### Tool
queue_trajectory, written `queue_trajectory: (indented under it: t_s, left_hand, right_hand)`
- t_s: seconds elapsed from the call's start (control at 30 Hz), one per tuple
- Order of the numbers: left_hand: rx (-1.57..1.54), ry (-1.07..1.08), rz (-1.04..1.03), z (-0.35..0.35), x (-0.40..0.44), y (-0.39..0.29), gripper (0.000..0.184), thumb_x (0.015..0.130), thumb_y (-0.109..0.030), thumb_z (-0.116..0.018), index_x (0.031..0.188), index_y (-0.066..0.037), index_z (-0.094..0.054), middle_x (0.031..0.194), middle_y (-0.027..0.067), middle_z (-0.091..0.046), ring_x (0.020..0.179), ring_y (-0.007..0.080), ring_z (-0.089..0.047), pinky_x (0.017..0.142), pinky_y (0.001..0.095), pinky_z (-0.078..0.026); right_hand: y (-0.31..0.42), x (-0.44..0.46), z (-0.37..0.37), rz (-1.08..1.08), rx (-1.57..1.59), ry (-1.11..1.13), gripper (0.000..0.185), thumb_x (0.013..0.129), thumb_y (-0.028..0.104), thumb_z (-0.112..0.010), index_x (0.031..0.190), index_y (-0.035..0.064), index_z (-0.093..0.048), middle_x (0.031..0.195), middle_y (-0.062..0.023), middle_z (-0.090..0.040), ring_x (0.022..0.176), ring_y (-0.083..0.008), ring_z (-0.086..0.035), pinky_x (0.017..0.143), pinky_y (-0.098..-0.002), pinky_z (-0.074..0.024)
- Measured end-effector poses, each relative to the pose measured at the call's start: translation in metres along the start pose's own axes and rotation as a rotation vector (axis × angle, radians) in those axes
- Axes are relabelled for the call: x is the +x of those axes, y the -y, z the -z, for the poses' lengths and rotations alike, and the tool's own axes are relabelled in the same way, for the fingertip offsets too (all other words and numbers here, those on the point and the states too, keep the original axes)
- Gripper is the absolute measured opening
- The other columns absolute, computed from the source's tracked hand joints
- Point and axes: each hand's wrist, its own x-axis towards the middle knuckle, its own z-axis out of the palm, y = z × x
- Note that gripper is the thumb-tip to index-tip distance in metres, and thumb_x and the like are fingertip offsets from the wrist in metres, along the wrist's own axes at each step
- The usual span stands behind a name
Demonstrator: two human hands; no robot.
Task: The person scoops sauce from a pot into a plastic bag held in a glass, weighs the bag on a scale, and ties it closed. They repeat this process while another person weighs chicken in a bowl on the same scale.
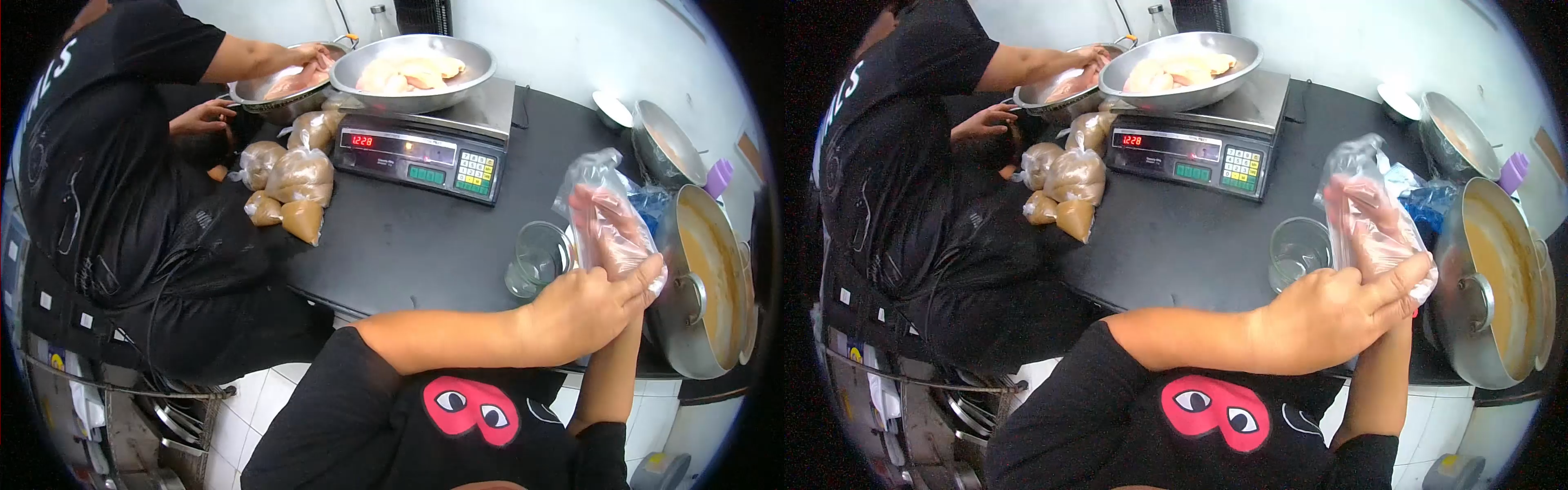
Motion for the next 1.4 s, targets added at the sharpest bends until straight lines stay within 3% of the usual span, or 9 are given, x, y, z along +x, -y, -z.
queue_trajectory:
  t_s: [0.07, 0.17, 0.27, 0.3, 0.4, 0.57, 0.7, 0.83, 1.4]
  left_hand:
    - [0.009, -0.065, -0.058, -0.005, -0.004, -0.007, 0.023, 0.084, -0.016, -0.057, 0.097, 0.002, -0.062, 0.128, 0.0155, -0.05, 0.05, 0.0205, -0.058, 0.043, 0.0317, -0.052]
    - [0.031, -0.105, -0.096, -0.013, -0.009, -0.011, 0.024, 0.084, -0.017, -0.059, 0.098, 0.002, -0.062, 0.128, 0.0157, -0.05, 0.047, 0.0178, -0.054, 0.043, 0.0293, -0.051]
    - [-0.042, -0.065, -0.085, -0.009, -0.013, -0.012, 0.024, 0.084, -0.016, -0.059, 0.101, 0.001, -0.062, 0.128, 0.0188, -0.05, 0.05, 0.0158, -0.055, 0.052, 0.025, -0.052]
    - [-0.056, -0.016, -0.088, 0.007, -0.016, -0.013, 0.023, 0.083, -0.013, -0.06, 0.102, 0.0, -0.062, 0.127, 0.0196, -0.05, 0.053, 0.0152, -0.057, 0.054, 0.0244, -0.053]
    - [-0.291, -0.078, -0.064, 0.033, -0.031, 0.006, 0.028, 0.077, 0.001, -0.062, 0.105, -0.002, -0.062, 0.125, 0.0208, -0.05, 0.065, 0.0132, -0.061, 0.061, 0.024, -0.053]
    - [-0.213, -0.265, 0.416, 0.061, -0.055, 0.062, 0.03, 0.074, 0.007, -0.058, 0.102, -0.001, -0.063, 0.118, 0.014, -0.052, 0.069, 0.0085, -0.056, 0.064, 0.0211, -0.046]
    - [-0.326, -0.053, 0.46, 0.057, -0.056, 0.077, 0.04, 0.069, -0.002, -0.069, 0.109, -0.003, -0.061, 0.115, 0.0102, -0.056, 0.095, 0.0175, -0.057, 0.084, 0.0288, -0.044]
    - [-0.226, 0.066, 0.421, 0.047, -0.054, 0.078, 0.05, 0.065, -0.004, -0.072, 0.113, -0.002, -0.059, 0.113, 0.0128, -0.058, 0.105, 0.0232, -0.056, 0.092, 0.0327, -0.042]
    - [-0.417, 0.092, 0.563, 0.027, -0.051, 0.093, 0.061, 0.069, 0.002, -0.069, 0.126, -0.008, -0.049, 0.104, 0.0121, -0.062, 0.096, 0.024, -0.06, 0.087, 0.0351, -0.047]
  right_hand:
    - [-0.003, 0.003, -0.011, 0.02, -0.222, -0.167, 0.042, 0.085, 0.007, -0.059, 0.125, 0.0029, -0.049, 0.121, -0.0144, -0.054, 0.113, -0.0217, -0.051, 0.099, -0.0321, -0.0376]
    - [0.02, 0.009, -0.031, 0.299, -0.65, -0.092, 0.045, 0.082, -0.002, -0.058, 0.126, 0.0019, -0.049, 0.124, -0.0123, -0.052, 0.112, -0.02, -0.051, 0.097, -0.0298, -0.0394]
    - [0.021, 0.018, -0.023, 0.282, -0.683, 0.023, 0.051, 0.083, 0.003, -0.059, 0.132, 0.0052, -0.045, 0.122, -0.0095, -0.054, 0.11, -0.018, -0.051, 0.095, -0.0288, -0.0397]
    - [0.015, 0.019, -0.018, 0.164, -0.445, -0.017, 0.053, 0.083, 0.008, -0.06, 0.134, 0.0052, -0.044, 0.121, -0.0088, -0.055, 0.106, -0.016, -0.052, 0.093, -0.0276, -0.0404]
    - [0.049, 0.016, -0.001, 0.078, -0.339, 0.138, 0.036, 0.083, 0.01, -0.06, 0.117, 0.0019, -0.054, 0.108, -0.0089, -0.06, 0.094, -0.0161, -0.056, 0.084, -0.0275, -0.044]
    - [0.044, 0.015, 0.006, 0.074, -0.753, 0.607, 0.01, 0.076, 0.014, -0.063, 0.074, 0.004, -0.066, 0.078, -0.0123, -0.065, 0.074, -0.0231, -0.064, 0.064, -0.033, -0.0499]
    - [0.043, 0.052, -0.037, -0.022, -1.473, 1.207, 0.011, 0.076, 0.017, -0.062, 0.074, 0.0066, -0.067, 0.07, -0.0074, -0.065, 0.07, -0.0214, -0.064, 0.06, -0.0324, -0.0494]
    - [0.005, 0.051, -0.06, -0.087, -1.942, 1.64, 0.025, 0.079, 0.024, -0.059, 0.094, 0.0046, -0.066, 0.094, -0.0111, -0.064, 0.084, -0.0196, -0.063, 0.073, -0.0336, -0.0508]
    - [0.001, 0.058, -0.054, -0.245, -1.818, 1.494, 0.018, 0.08, 0.022, -0.057, 0.085, 0.008, -0.067, 0.081, -0.0091, -0.066, 0.074, -0.024, -0.065, 0.063, -0.037, -0.0501]
